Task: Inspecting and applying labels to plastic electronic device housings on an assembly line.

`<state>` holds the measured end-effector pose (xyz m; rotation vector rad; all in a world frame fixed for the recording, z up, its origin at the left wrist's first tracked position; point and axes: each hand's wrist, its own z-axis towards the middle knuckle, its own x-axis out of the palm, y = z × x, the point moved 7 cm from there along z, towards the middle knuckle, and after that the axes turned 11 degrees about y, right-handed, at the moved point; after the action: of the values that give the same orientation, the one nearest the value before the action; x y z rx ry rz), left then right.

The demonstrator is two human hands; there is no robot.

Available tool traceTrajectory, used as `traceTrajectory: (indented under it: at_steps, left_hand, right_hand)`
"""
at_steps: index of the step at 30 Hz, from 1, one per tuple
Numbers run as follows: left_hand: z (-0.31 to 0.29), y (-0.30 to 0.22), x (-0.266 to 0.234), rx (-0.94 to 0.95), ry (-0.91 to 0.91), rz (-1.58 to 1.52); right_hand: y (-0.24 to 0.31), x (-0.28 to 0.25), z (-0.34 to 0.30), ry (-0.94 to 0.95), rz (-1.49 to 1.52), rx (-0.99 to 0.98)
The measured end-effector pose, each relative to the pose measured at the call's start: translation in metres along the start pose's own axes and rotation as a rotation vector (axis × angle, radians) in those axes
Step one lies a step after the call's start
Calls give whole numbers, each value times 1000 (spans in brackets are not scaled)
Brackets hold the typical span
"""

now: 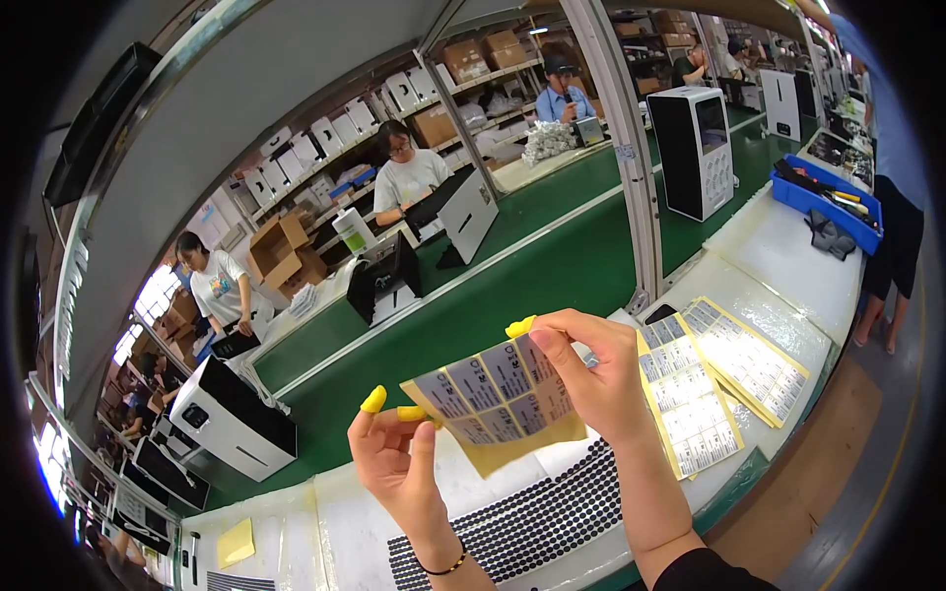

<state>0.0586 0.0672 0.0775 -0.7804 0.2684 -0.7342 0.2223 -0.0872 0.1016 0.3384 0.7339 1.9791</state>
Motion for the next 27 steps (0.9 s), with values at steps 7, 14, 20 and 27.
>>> traceTrajectory:
  at_steps: [7, 14, 20, 27]
  left_hand:
    - [-3, 2, 11, -57, 122, -24]
    - [-6, 4, 15, -78, 109, -144]
    - [-11, -2, 40, 23, 205, -19]
    - [-14, 6, 31, -5, 159, -28]
  right_hand:
    - [12, -1, -2, -154, -284, -109]
    - [6, 1, -7, -213, -180, -114]
    - [0, 5, -12, -246, 3, -116]
    - [-7, 22, -8, -12, 507, 32]
